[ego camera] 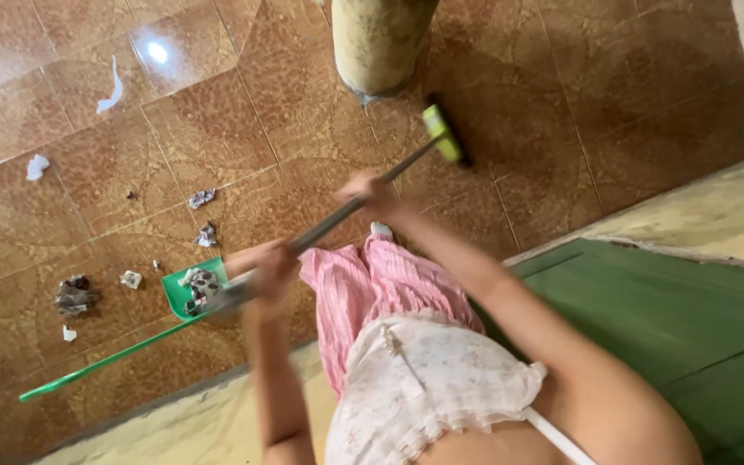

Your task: The person sweeps debris and paper scraps into a dustpan using a broom, moving across the tiled floor and eventually dumping the contents into a small trash bin.

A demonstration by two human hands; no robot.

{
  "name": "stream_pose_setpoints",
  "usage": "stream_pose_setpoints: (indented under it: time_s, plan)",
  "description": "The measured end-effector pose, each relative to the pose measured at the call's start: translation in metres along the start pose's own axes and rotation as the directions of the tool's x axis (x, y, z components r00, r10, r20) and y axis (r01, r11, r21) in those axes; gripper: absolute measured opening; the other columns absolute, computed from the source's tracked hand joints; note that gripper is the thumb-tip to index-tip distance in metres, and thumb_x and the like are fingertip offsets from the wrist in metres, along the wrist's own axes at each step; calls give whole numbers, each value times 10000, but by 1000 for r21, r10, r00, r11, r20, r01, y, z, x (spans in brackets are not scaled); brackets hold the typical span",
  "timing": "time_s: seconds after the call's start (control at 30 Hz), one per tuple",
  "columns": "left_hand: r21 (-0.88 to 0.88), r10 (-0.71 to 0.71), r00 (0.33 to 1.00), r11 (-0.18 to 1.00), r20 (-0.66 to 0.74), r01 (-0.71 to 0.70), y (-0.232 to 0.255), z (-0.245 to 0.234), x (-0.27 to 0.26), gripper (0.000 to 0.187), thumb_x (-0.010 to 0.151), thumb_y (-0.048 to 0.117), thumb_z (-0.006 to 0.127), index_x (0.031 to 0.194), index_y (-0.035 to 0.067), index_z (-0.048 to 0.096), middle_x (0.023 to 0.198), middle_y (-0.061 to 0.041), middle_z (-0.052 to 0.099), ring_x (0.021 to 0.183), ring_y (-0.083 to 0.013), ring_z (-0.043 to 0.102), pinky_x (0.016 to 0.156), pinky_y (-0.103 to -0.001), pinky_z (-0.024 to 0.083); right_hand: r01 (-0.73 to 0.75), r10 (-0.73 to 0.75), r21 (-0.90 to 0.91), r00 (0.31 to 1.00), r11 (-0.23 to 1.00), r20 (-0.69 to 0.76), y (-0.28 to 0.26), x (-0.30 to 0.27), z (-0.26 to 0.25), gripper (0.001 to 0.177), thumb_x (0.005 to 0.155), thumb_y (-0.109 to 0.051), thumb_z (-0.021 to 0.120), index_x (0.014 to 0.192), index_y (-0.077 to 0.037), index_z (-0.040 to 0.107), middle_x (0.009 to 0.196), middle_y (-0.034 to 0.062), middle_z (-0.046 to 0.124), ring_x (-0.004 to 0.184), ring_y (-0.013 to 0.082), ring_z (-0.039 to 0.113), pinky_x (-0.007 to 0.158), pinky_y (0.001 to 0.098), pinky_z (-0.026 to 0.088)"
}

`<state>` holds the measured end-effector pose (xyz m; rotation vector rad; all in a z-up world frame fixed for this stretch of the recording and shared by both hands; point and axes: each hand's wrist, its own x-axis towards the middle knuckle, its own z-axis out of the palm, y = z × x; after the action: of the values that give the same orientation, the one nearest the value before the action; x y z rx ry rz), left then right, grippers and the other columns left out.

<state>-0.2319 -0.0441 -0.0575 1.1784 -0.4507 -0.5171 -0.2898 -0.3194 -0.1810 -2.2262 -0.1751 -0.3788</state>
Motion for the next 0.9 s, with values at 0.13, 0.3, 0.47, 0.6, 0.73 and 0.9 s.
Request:
stream_pose_setpoints:
  time_s: [0.13, 0.3, 0.47, 0.6, 0.73, 0.9]
  plan:
    - [-42, 435, 900, 899, -24, -436, 120, -37, 7, 285, 1015, 212, 647, 769, 73, 610, 604, 32, 554, 489, -73, 513, 430, -260, 413, -81, 80, 206, 997, 975, 15, -93, 61, 53, 340, 1049, -411, 595, 836, -172, 711, 671, 19, 663, 533, 138, 613, 481, 296, 461]
    - [-303, 620, 762, 775, 188, -555, 213, -25, 36, 359, 989, 252, 634, 662, 106, 612, 493, 49, 534, 402, -92, 506, 375, -293, 420, -250, 243, -7, 932, 968, 270, -137, 97, 41, 370, 1009, -458, 611, 797, -172, 710, 711, 64, 722, 652, 210, 718, 654, 375, 558]
    - [-113, 562, 777, 824, 284, -554, 174, 25, 50, 340, 915, 254, 700, 737, 4, 554, 609, -76, 577, 448, -203, 528, 416, -350, 455, -304, 346, -168, 865, 938, 364, -115, 50, -42, 374, 959, -481, 559, 815, -180, 727, 706, 66, 713, 558, 227, 657, 528, 406, 531]
    - [360, 190, 819, 828, 542, -430, 93, 80, 53, 373, 946, 487, 699, 933, 119, 641, 775, -60, 651, 640, -168, 614, 572, -330, 497, -666, 689, -186, 671, 723, 274, -29, -62, -96, 490, 1039, -522, 513, 755, -157, 677, 621, 54, 619, 508, 188, 572, 544, 339, 490]
    - [727, -534, 676, 686, 508, -4, 1, 163, 44, 232, 944, 348, 677, 988, 143, 778, 925, -21, 785, 583, -202, 654, 496, -313, 494, -562, 570, -432, 812, 706, -125, 47, -199, -133, 446, 971, -442, 650, 626, -164, 604, 609, 21, 609, 597, 206, 586, 662, 415, 495]
    - [89, -10, 534, 988, 846, -123, -64, 224, -2, 150, 1019, 207, 643, 1023, 85, 731, 1259, -113, 739, 1099, -215, 749, 899, -351, 612, -610, 540, -315, 792, 727, -286, 35, -301, -144, 366, 907, -399, 783, 739, -103, 651, 704, 93, 646, 753, 283, 650, 758, 424, 508]
